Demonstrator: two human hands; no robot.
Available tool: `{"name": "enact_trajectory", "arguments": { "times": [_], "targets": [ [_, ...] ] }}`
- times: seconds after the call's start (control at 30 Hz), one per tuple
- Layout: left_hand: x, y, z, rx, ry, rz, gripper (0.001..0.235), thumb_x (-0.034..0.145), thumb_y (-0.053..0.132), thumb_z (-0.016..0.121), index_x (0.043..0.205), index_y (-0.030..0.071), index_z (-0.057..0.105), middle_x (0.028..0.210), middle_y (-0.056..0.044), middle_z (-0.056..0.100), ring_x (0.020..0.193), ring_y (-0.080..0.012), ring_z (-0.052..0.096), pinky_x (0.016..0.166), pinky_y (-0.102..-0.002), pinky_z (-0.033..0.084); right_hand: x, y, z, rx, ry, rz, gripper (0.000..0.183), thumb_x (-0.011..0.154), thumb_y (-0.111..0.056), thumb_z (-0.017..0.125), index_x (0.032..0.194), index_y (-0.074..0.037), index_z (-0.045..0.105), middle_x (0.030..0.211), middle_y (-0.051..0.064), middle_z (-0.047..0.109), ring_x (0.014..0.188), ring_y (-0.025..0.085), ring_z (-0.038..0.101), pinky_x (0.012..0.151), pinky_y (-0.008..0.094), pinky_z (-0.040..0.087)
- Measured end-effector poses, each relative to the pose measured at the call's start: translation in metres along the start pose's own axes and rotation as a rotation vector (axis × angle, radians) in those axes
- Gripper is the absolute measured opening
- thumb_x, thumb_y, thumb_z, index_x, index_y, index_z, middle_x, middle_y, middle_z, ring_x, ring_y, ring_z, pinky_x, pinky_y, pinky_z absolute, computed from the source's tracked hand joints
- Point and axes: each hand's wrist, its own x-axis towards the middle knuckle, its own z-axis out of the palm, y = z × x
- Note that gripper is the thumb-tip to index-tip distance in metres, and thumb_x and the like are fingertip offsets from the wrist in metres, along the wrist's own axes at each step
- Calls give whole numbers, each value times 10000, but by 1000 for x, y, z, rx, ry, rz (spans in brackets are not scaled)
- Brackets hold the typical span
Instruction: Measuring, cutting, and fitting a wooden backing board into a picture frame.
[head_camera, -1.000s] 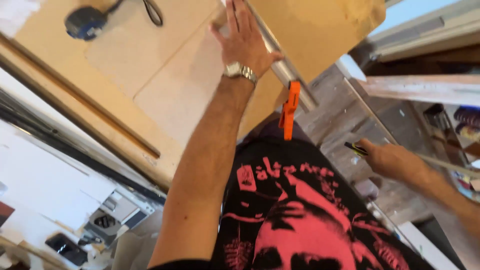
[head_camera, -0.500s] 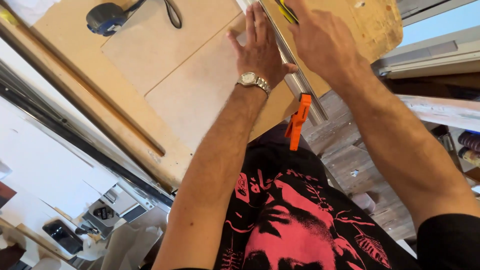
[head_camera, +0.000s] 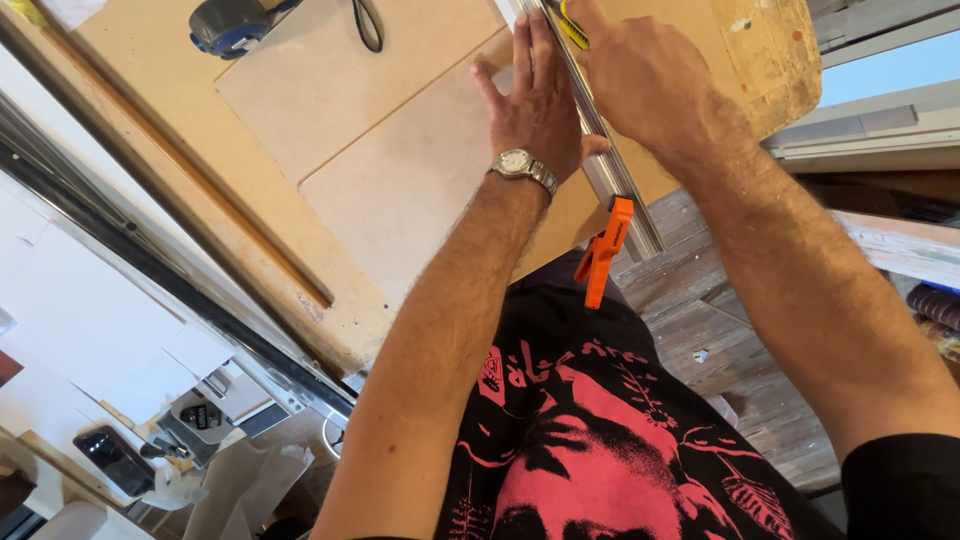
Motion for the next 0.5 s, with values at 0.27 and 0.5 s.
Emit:
{"name": "enact_trajectory", "arguments": {
  "times": [0.27,0.5],
  "targets": [
    [10,0,14,-29,12,8,1396,727,1146,447,1636,96,309,1646,-188,-3,1525,-359,50,1110,-794,332,14,33,21,-483,131,-290,163,1031,-187,602,1093,-104,728,1120,30,691,844,204,676,665,346,536],
    [5,-7,-20,-197,-213,22,1392,757,1031,545,1608,6,142,1682,-137,125,1521,-341,15,1148,-761,189,-129,6,7,-145,-400,153,523,1046,-24,362,1553,-137,300,629,117,640,451,311,623,386,428,533]
  ]
}}
